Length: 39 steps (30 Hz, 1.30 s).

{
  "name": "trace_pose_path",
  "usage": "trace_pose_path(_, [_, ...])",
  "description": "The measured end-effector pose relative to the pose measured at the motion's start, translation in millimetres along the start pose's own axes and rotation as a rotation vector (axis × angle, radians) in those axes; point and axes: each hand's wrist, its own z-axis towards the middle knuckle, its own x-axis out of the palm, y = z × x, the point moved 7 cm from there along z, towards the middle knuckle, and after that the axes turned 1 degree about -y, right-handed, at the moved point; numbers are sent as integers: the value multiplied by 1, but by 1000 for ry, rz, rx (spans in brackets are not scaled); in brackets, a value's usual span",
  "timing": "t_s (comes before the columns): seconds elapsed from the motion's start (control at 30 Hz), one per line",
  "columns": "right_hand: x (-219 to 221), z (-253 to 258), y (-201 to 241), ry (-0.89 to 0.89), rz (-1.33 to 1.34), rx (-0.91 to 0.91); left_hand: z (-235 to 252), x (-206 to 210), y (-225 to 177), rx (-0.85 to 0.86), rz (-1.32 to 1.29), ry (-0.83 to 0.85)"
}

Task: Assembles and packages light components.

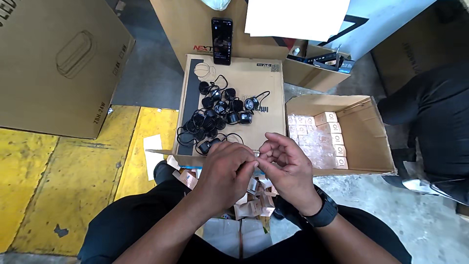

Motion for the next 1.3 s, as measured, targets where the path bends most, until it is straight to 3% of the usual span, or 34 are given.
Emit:
trace_pose_path(0.33, [0,0,4,15,174,48,1,-9,1,-22,-53,-61])
trace_pose_path(0.47, [-1,-2,5,85,-10,-44,3,-14,-3,-11,-170,-125])
trace_pose_path(0.63, [12,-6,-1,184,-347,-1,8,-23,2,-107,-429,-209])
trace_pose_path(0.93, [15,-6,1,255,-339,-44,9,-24,8,-188,-509,-230])
trace_pose_path(1.3, [17,-8,-2,264,-315,-8,6,-18,4,-118,-383,-190])
